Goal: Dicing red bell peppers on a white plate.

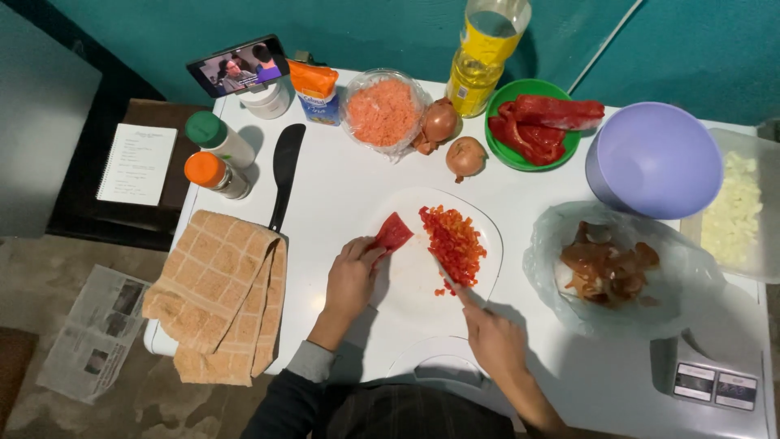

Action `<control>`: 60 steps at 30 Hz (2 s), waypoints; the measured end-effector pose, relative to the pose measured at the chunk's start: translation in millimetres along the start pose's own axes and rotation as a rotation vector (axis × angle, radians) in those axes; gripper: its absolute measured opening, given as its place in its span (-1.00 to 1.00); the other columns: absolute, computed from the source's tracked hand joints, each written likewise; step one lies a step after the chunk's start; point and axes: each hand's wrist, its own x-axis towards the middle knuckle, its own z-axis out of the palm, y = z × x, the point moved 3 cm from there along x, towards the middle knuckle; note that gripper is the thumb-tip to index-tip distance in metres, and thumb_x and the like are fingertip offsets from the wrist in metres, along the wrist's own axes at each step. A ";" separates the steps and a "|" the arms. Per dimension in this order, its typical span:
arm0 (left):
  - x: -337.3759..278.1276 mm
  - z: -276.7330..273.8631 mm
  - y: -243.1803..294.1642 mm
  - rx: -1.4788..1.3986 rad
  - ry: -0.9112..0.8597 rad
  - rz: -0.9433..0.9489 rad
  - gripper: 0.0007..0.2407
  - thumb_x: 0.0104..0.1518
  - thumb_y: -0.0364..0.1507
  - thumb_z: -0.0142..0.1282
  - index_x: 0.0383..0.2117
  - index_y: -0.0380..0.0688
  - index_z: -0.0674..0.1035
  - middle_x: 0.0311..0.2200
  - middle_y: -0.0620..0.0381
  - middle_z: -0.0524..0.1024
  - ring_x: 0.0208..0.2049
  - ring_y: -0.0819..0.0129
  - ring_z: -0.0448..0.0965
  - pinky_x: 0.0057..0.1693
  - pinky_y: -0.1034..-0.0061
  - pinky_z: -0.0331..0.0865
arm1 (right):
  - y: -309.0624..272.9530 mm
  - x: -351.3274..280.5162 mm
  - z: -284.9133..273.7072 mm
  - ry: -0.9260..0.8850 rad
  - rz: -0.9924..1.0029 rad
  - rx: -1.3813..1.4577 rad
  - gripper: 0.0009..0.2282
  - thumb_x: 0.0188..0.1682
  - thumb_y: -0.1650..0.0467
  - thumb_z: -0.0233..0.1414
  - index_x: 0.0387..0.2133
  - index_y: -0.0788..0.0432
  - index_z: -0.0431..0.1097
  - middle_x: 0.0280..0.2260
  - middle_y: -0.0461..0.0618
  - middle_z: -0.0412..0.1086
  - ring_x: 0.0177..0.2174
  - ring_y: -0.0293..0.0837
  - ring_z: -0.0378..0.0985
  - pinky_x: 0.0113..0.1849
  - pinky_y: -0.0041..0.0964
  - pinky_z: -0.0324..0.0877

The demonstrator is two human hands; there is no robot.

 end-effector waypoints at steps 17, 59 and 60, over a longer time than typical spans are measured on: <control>-9.9 13.3 16.5 -0.157 -0.142 0.074 -0.76 0.05 -0.44 0.26 -0.14 -0.16 0.67 0.03 0.02 0.52 0.17 0.08 0.43 0.21 0.18 0.28 | 2.8 -27.2 -17.0 -0.148 0.106 0.203 -0.58 0.08 0.30 -0.03 0.23 -0.33 0.28 -0.56 0.22 0.47 -0.57 0.23 0.52 -0.46 0.05 0.40; -38.2 49.9 12.9 -0.236 -0.033 -0.039 -0.87 0.05 -0.37 0.29 -0.40 -0.15 0.72 -0.24 0.13 0.66 -0.05 0.22 0.61 0.39 0.01 0.13 | -57.7 76.8 47.4 0.095 -0.002 0.213 -0.83 -0.03 0.32 0.16 -0.39 0.22 0.48 -0.38 0.10 0.50 -0.40 0.22 0.57 -0.40 0.08 0.45; -40.2 47.2 12.8 -0.226 -0.042 -0.025 -0.88 0.05 -0.38 0.29 -0.41 -0.15 0.71 -0.21 0.12 0.65 -0.03 0.20 0.61 0.40 0.01 0.13 | -59.8 76.8 46.0 0.074 0.009 0.219 -0.84 -0.03 0.33 0.16 -0.37 0.20 0.50 -0.39 0.10 0.50 -0.39 0.22 0.57 -0.39 0.08 0.45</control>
